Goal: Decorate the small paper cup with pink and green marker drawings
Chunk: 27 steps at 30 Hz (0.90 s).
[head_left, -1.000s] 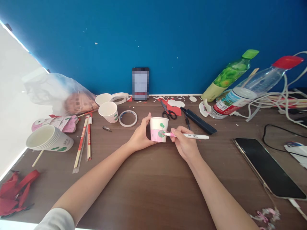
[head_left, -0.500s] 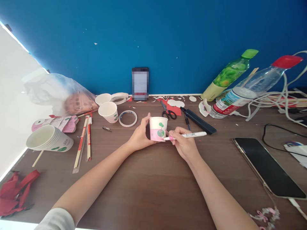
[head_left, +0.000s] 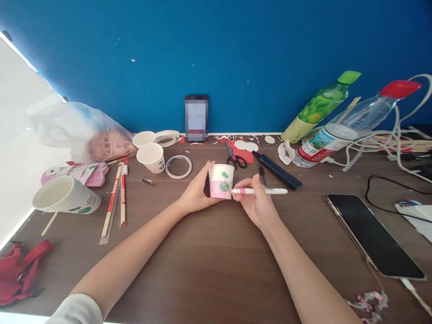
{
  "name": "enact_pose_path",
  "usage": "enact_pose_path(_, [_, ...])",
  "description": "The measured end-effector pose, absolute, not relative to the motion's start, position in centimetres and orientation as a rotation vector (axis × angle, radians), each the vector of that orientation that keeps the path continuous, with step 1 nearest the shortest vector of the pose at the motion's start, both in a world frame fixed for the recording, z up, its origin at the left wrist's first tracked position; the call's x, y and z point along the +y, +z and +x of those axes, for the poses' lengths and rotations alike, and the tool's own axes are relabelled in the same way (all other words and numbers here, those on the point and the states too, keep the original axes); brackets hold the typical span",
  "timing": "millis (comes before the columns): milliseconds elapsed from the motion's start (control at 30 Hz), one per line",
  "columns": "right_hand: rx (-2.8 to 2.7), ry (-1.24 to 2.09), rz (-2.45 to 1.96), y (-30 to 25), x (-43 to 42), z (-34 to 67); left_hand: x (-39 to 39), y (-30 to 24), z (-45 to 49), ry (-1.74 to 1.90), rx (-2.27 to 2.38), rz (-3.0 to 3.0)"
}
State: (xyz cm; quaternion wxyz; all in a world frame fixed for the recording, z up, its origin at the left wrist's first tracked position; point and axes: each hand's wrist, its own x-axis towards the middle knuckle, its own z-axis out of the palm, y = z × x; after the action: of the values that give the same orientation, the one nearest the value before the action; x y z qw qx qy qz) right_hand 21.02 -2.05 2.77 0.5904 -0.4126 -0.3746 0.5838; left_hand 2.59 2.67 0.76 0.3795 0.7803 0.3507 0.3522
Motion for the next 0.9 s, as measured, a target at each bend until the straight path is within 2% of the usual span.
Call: enact_pose_path(900, [-0.882, 1.282, -1.089, 1.99, -1.79, 21.68, 2.63, 0.4, 2.83, 1.02, 0.788, 1.952])
